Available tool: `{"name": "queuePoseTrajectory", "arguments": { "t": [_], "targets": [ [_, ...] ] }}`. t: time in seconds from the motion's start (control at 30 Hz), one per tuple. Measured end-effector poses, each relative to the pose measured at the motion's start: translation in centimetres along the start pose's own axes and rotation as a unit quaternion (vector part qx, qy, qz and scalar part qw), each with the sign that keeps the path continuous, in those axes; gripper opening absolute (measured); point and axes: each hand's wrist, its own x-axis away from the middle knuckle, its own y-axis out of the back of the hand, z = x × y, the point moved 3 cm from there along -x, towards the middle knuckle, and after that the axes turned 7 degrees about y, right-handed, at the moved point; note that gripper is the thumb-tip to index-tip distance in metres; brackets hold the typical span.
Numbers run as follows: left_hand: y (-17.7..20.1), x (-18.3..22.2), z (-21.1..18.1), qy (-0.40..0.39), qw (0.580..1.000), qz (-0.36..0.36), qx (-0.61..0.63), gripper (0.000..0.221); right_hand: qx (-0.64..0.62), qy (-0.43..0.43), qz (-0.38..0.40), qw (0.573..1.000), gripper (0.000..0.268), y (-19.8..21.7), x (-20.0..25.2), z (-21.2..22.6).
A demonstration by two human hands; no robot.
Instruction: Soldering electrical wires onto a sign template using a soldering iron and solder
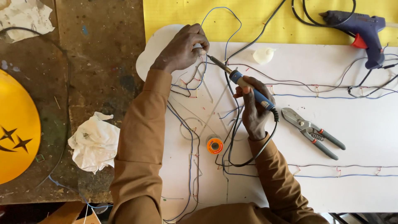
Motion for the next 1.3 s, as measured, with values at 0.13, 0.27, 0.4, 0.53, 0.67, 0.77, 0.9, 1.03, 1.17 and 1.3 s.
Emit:
{"name": "queuePoseTrajectory", "arguments": {
  "t": [0.13,0.27,0.4,0.53,0.67,0.77,0.9,1.03,1.17,1.3],
  "targets": [
    [0.5,0.5,-0.8,0.023,1.000,0.018,0.007,0.024,0.007,-0.002,0.008,1.000,0.045,0.0,-0.3,0.5],
    [0.3,0.0,-0.4,0.010,1.000,0.017,0.008,0.024,0.061,0.000,0.025,0.998,0.048,-0.1,-1.0,1.3],
    [-0.1,0.0,0.2,0.006,1.000,0.011,-0.016,0.024,0.063,-0.007,0.035,0.997,0.044,0.2,-1.1,1.2],
    [0.3,-0.2,-0.1,0.016,1.000,0.018,-0.012,0.024,0.043,-0.027,0.030,0.998,0.046,0.5,-1.1,0.8],
    [0.4,-0.3,0.2,0.014,0.999,0.028,0.012,0.027,0.004,-0.040,0.029,0.999,0.049,0.5,-1.4,0.2],
    [0.4,-0.3,0.1,0.028,0.999,0.042,0.010,0.018,0.024,-0.005,0.034,0.999,0.044,0.6,-1.6,-0.2],
    [0.9,-0.1,-0.6,0.046,0.998,0.045,0.007,0.015,0.032,0.027,0.035,0.998,0.040,0.4,-1.3,-0.4],
    [0.4,0.2,-0.5,0.056,0.998,0.042,0.004,0.014,0.017,0.026,0.033,0.999,0.039,0.9,-0.8,-1.1],
    [-0.1,-0.1,0.9,0.048,0.998,0.027,0.025,0.016,-0.001,0.065,0.001,0.998,0.040,2.3,-0.8,-0.5],
    [0.1,0.5,0.3,0.048,0.998,0.015,0.038,0.016,0.023,0.139,0.023,0.990,0.039,5.0,0.2,1.2]
  ]
}}
